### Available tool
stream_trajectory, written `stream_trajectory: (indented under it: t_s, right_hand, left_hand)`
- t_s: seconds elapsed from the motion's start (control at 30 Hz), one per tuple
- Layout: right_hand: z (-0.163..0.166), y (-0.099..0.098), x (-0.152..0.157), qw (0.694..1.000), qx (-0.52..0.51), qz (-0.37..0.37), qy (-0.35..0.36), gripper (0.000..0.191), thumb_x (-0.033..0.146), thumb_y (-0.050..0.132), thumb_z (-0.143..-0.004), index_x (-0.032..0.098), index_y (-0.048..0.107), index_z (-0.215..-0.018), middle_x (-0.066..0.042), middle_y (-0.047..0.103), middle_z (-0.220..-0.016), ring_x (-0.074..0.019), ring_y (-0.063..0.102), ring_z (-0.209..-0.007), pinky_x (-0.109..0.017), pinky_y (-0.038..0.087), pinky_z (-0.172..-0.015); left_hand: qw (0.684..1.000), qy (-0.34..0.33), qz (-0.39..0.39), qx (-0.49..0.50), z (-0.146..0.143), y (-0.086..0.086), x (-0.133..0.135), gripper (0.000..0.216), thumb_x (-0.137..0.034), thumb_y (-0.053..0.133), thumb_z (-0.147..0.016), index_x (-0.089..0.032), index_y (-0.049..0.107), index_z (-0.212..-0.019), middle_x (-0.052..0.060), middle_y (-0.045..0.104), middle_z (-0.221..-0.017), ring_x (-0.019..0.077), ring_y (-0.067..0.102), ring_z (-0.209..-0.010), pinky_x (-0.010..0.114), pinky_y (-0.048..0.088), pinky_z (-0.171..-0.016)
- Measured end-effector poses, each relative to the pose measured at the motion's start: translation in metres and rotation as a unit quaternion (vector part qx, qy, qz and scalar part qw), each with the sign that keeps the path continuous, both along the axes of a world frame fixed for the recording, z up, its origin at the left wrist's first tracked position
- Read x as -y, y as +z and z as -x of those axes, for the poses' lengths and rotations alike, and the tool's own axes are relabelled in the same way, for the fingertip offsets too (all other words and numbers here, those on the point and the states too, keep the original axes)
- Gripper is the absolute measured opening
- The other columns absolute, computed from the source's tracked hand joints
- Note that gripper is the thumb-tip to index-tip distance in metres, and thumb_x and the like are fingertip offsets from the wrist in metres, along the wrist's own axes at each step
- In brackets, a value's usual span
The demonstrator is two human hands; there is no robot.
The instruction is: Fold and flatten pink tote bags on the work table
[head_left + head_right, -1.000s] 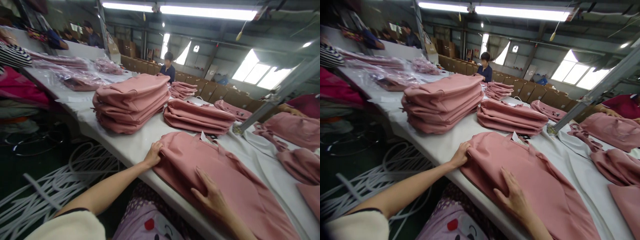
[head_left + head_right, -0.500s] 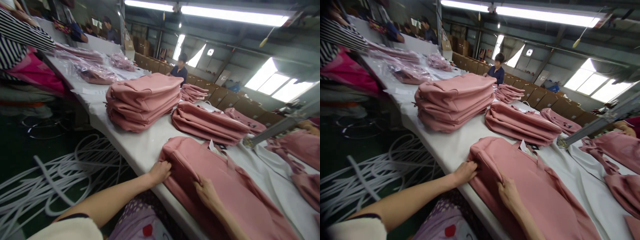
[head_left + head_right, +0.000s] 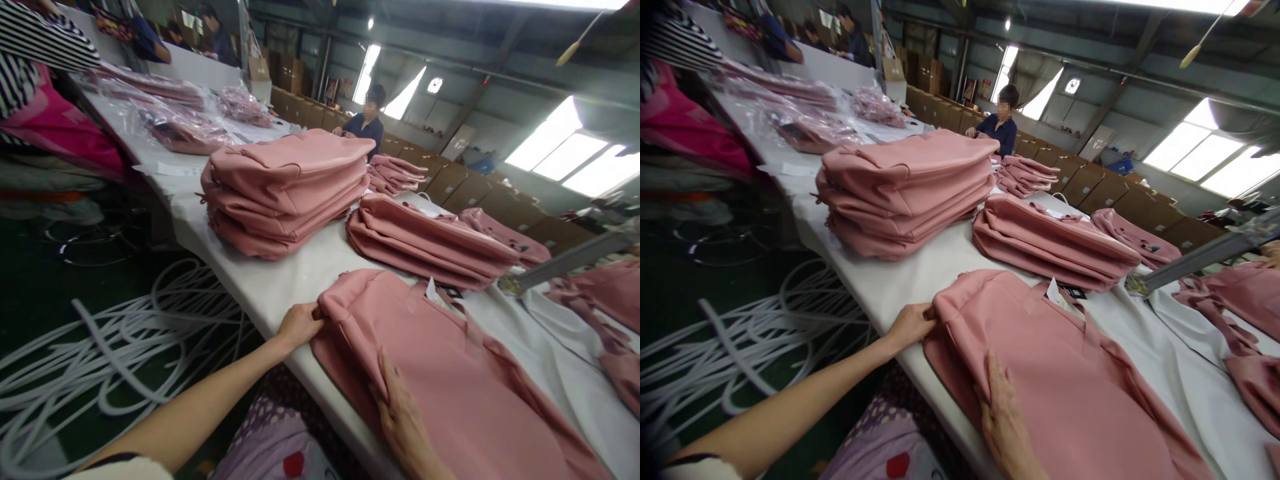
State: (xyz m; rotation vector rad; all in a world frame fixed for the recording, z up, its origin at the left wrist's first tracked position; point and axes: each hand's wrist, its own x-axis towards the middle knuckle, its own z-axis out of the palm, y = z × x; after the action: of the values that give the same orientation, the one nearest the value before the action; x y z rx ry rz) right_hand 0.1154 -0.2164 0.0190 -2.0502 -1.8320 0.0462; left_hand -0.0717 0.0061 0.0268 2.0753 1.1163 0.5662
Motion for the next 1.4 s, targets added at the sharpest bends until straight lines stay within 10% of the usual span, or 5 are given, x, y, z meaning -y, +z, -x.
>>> stream_trajectory:
  t_s: [0.17,0.57,0.8,0.93,1.4]
  right_hand:
    - [-0.001,-0.008,0.002,0.997,0.068,-0.043,0.021,0.068,0.017,0.034,-0.093,0.026,-0.002,-0.150,-0.009,0.040,-0.145,-0.0256,0.040,-0.131,-0.047,0.044,-0.103]
    - [0.016,-0.024,0.002,0.966,0.250,0.007,0.073,0.083,-0.004,0.035,-0.075,0.016,0.006,-0.150,-0.015,0.038,-0.145,-0.0376,0.020,-0.139,-0.064,0.037,-0.101]
    - [0.024,-0.021,0.002,0.969,0.241,0.004,0.054,0.088,-0.004,0.038,-0.070,0.019,0.010,-0.150,-0.016,0.035,-0.147,-0.0381,0.017,-0.139,-0.062,0.035,-0.102]
    - [0.027,-0.012,-0.001,0.979,0.196,0.040,0.042,0.090,0.002,0.045,-0.068,0.020,0.013,-0.150,-0.015,0.030,-0.150,-0.0391,0.015,-0.140,-0.064,0.030,-0.104]
    - [-0.027,0.071,0.017,0.985,0.057,0.104,-0.122,0.035,0.037,0.031,-0.100,0.025,0.050,-0.127,-0.001,0.056,-0.130,-0.0106,0.048,-0.119,-0.030,0.032,-0.107]
  left_hand:
    - [0.992,-0.076,-0.011,0.100,0.005,0.001,-0.028,0.050,-0.018,0.059,-0.066,-0.018,0.047,-0.114,0.004,0.059,-0.107,0.0168,0.057,-0.088,0.025,0.044,-0.075]
    - [0.976,-0.166,0.026,0.137,0.000,-0.021,-0.068,0.005,-0.015,0.048,-0.068,-0.017,0.045,-0.064,-0.007,0.044,-0.059,0.0100,0.041,-0.058,0.020,0.031,-0.053]
    - [0.971,-0.128,-0.066,0.190,-0.003,0.063,-0.053,0.028,-0.005,0.042,-0.066,-0.018,0.056,-0.087,0.005,0.060,-0.109,0.0199,0.055,-0.107,0.034,0.044,-0.091]
    - [0.914,-0.331,-0.181,0.151,-0.045,0.097,-0.004,0.027,-0.015,0.044,-0.087,-0.020,0.058,-0.110,0.008,0.052,-0.132,0.0201,0.044,-0.125,0.038,0.031,-0.110]
    - [0.805,-0.376,-0.433,-0.154,-0.065,-0.003,0.030,0.060,-0.050,0.055,-0.085,-0.031,0.040,-0.140,0.010,0.029,-0.151,0.0373,0.011,-0.141,0.059,0.004,-0.112]
